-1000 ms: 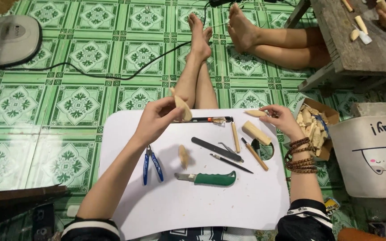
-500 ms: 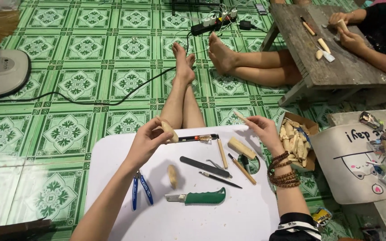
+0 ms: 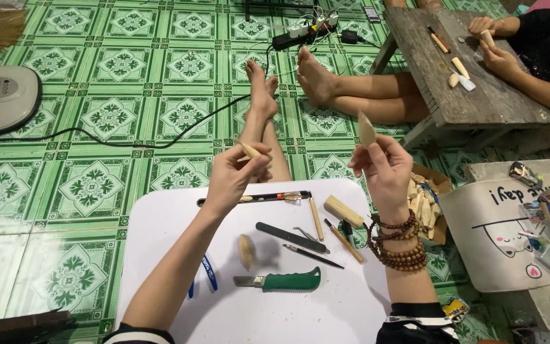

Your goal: Carving and shaping small wooden pieces using a utility knife and pliers to create detailed components.

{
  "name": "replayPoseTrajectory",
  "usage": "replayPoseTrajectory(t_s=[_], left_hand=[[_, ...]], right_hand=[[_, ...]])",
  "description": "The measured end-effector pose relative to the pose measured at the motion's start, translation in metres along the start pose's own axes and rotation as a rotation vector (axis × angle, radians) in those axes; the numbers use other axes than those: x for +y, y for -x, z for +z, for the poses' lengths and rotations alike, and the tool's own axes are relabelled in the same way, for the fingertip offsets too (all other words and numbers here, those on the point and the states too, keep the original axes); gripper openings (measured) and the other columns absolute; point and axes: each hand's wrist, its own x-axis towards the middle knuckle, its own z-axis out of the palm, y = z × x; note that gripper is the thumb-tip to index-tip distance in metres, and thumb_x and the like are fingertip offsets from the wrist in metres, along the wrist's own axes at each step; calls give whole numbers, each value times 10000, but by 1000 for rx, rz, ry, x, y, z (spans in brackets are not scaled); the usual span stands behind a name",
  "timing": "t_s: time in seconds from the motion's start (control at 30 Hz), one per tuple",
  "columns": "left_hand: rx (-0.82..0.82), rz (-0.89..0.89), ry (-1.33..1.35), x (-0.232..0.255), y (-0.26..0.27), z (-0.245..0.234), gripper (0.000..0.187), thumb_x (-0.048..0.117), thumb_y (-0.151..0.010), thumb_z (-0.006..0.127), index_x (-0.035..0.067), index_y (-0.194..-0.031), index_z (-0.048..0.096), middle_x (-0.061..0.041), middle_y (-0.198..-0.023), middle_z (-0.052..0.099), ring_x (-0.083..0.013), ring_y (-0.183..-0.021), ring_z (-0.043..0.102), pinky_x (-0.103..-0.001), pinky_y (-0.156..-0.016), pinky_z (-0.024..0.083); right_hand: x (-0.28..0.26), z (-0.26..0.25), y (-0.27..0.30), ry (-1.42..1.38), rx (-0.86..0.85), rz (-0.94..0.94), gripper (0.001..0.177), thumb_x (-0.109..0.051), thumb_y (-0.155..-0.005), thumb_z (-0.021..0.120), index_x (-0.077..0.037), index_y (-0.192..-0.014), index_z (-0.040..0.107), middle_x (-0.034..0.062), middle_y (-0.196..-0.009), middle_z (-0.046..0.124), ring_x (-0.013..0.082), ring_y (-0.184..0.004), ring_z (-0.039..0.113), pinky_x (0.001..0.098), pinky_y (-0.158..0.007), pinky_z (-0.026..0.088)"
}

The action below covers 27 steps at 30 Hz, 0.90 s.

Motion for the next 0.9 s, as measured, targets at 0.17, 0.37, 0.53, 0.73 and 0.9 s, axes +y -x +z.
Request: replayPoseTrajectory(t_s=[0.17,0.37,0.53,0.73,0.9], left_hand=[[-77,107,-23,30,-13,27,282,122,-915,785,-1,-1163,728,-146,-839,725,-201,-718,759,-322,-707,667],[-144,346,-319,78,-17,57,202,163,-916,712,-35,-958,718,-191,-1380,283,-162,-713,748,-253,-658,621],[-207,310,-152,77,-23,71,185,127,-908,742,-46,-959,704,-82,-735,700,-101,-551,608,-192,-517,509],[-220,358,-188,64,-16,72,159,116,-938,704,-35,-988,707,-71,-724,696,-99,-587,625,-189,-523,525],[-132,260,-94,39,-9,62,159,126,-908,794,43,-1039,762,-44,-649,692,-92,-553,674,-190,-543,542]], right_hand=[[-21,18,-2,63,-15,-131,201,-62,-1041,547,54,-1202,581,281,-939,701,302,-738,746,275,-520,571],[-48,36,4,110,2,-105,239,-86,-1024,606,8,-1243,589,160,-987,717,207,-749,705,225,-600,543],[-51,40,6,127,-3,-164,205,-64,-1036,606,3,-1231,606,156,-1016,716,201,-770,701,229,-622,542],[-50,45,13,261,-77,-175,251,40,-977,641,44,-1228,645,154,-1049,719,191,-815,699,230,-672,578],[-38,39,12,239,-140,-342,269,47,-919,689,84,-1184,664,298,-985,722,257,-734,729,305,-523,591]])
